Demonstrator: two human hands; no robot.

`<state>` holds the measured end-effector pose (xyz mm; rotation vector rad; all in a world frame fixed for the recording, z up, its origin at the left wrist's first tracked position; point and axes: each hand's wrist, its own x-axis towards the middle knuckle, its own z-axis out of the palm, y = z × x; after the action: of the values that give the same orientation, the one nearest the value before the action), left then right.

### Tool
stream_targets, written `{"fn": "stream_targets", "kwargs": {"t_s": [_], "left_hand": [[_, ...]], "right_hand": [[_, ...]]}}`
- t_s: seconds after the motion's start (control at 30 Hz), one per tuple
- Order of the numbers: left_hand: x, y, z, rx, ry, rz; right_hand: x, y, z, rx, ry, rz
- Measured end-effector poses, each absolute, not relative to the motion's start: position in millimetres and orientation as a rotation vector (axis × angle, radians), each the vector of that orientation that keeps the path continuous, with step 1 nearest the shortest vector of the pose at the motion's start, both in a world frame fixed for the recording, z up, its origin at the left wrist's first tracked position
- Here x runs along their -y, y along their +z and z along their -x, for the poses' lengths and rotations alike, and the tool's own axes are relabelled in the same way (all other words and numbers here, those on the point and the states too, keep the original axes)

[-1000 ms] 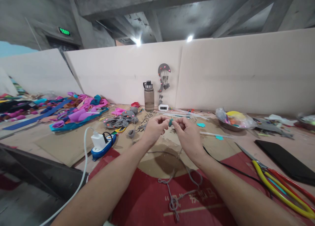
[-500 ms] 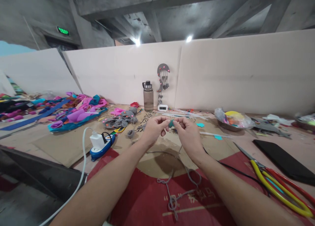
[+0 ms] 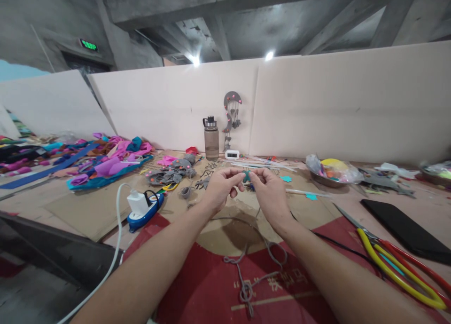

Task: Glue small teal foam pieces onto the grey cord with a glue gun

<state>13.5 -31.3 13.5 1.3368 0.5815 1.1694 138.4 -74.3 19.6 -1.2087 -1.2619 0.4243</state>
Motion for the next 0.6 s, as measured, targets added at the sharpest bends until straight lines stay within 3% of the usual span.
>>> {"fn": "stream_targets", "kwargs": {"t_s": [0.6], "left_hand": [[26.1, 9.9, -14.5, -0.672, 1.293, -1.307]], "right_hand": [[76.4, 16.1, -133.5, 1.404, 0.233, 1.212]]}}
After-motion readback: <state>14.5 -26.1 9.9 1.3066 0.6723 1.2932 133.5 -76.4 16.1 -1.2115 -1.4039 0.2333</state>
